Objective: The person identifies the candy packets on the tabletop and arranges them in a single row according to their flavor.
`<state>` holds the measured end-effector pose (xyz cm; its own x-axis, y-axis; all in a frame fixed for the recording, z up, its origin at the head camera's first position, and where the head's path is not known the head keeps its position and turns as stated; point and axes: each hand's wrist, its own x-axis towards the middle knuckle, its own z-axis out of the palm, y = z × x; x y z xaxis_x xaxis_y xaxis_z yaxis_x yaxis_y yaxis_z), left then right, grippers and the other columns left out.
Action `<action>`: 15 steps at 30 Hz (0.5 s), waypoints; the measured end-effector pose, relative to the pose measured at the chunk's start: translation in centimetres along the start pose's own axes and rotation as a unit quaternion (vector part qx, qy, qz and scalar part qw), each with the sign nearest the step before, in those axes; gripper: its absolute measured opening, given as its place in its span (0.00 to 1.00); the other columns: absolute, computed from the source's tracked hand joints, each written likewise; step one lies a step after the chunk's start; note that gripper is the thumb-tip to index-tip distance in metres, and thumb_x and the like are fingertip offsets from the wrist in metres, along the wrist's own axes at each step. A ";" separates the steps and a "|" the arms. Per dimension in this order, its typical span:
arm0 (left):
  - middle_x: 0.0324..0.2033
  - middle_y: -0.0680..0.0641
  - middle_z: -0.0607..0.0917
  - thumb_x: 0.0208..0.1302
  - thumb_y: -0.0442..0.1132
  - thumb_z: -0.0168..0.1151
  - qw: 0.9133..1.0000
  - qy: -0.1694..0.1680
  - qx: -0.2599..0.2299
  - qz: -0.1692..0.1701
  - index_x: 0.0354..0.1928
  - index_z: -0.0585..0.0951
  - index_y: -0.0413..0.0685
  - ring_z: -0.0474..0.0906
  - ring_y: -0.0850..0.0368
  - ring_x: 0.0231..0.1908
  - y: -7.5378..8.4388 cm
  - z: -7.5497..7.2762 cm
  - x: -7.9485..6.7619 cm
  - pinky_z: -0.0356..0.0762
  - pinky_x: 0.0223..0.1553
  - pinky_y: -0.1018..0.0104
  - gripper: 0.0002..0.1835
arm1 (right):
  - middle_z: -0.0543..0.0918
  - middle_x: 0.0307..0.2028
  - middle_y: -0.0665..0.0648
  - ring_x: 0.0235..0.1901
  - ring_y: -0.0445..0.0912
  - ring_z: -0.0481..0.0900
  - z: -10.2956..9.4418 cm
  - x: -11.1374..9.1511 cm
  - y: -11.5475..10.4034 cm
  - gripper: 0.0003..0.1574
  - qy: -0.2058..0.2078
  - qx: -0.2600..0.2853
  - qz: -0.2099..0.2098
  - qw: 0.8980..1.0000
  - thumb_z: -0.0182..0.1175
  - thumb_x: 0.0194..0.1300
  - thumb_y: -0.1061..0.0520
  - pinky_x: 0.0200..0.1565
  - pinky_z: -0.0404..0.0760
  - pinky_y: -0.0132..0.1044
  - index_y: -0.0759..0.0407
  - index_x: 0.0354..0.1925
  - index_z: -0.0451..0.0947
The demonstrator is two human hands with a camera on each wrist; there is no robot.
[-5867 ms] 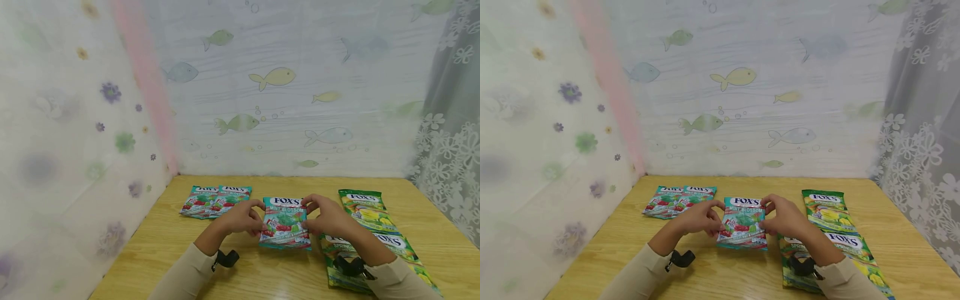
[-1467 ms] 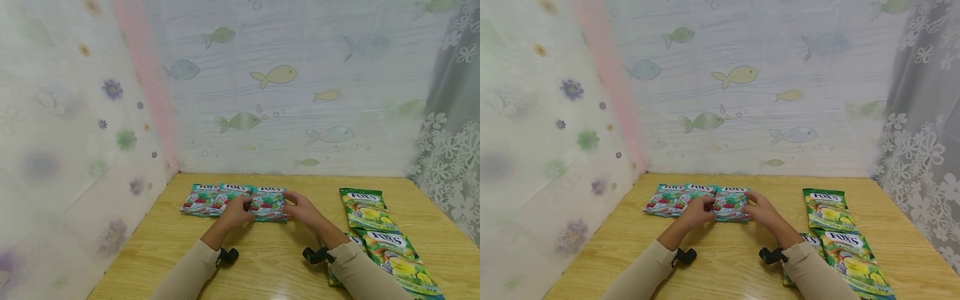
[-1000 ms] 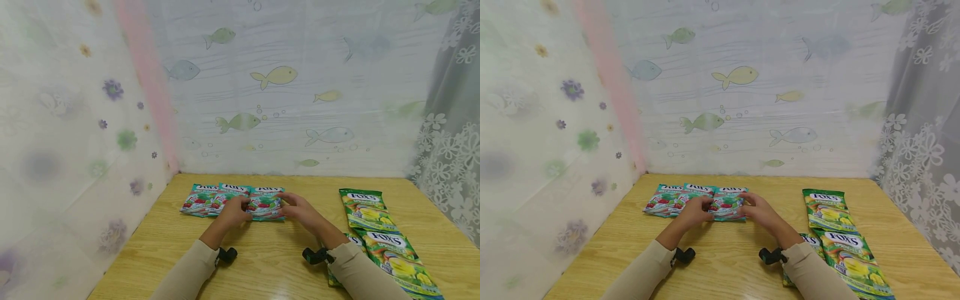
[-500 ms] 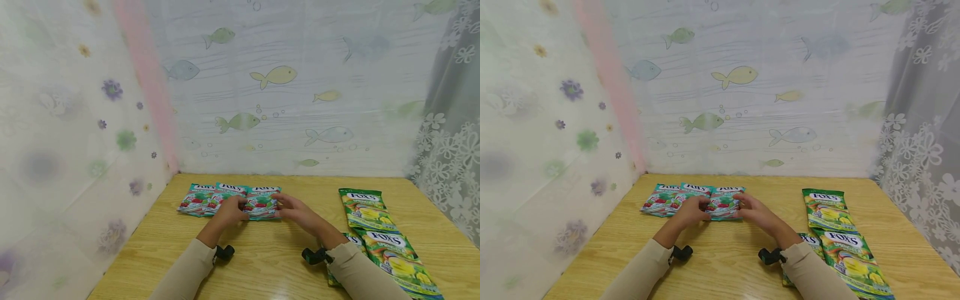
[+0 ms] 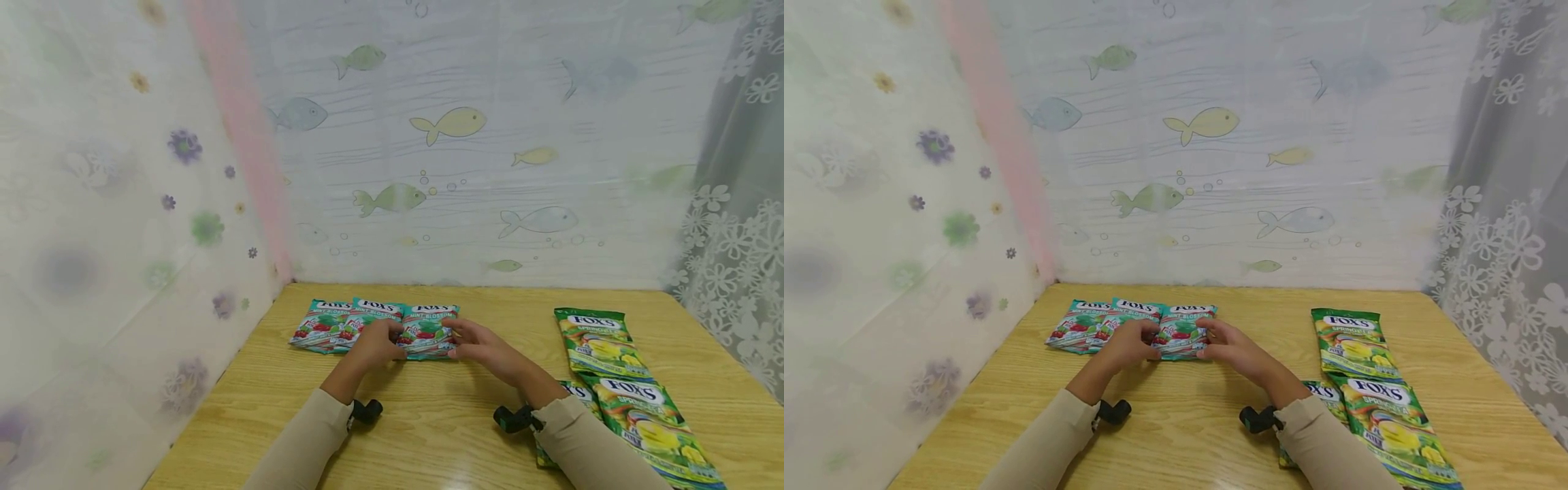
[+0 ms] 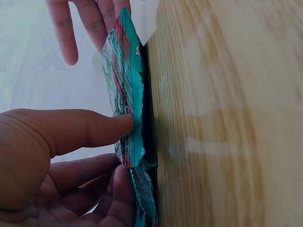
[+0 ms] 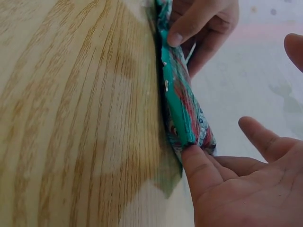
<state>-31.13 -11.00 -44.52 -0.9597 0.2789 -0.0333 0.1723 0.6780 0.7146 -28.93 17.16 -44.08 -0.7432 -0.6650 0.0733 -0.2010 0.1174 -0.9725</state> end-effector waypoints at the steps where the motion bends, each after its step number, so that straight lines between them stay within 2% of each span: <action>1: 0.58 0.40 0.83 0.62 0.35 0.75 1.000 0.001 0.002 0.000 0.68 0.78 0.41 0.79 0.43 0.59 0.0 0.0 0.0 0.82 0.57 0.45 0.32 | 0.43 0.83 0.67 0.80 0.69 0.42 0.0 0.0 0.0 0.50 -0.001 0.001 0.000 1.000 0.57 0.78 0.51 0.75 0.57 0.66 0.64 0.83 0.43; 11: 0.56 0.40 0.83 0.61 0.34 0.75 1.000 -0.007 0.015 0.007 0.67 0.79 0.39 0.80 0.43 0.58 0.5 0.0 -0.1 0.82 0.57 0.45 0.31 | 0.46 0.81 0.71 0.79 0.70 0.45 -0.1 -0.1 0.4 0.45 0.020 -0.006 0.010 1.000 0.54 0.78 0.56 0.74 0.61 0.66 0.65 0.82 0.46; 15: 0.57 0.41 0.83 0.62 0.37 0.75 1.000 -0.006 0.022 0.002 0.68 0.79 0.41 0.79 0.44 0.59 0.5 -0.1 -0.1 0.81 0.59 0.45 0.31 | 0.47 0.81 0.71 0.79 0.70 0.45 -0.1 0.0 0.5 0.44 0.023 -0.003 0.008 1.000 0.53 0.77 0.57 0.74 0.61 0.66 0.64 0.82 0.47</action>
<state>-30.95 -10.74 -44.09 -0.9565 0.2890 -0.0393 0.1853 0.7061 0.6834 -29.10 17.23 -44.53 -0.7753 -0.6280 0.0672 -0.1923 0.1333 -0.9722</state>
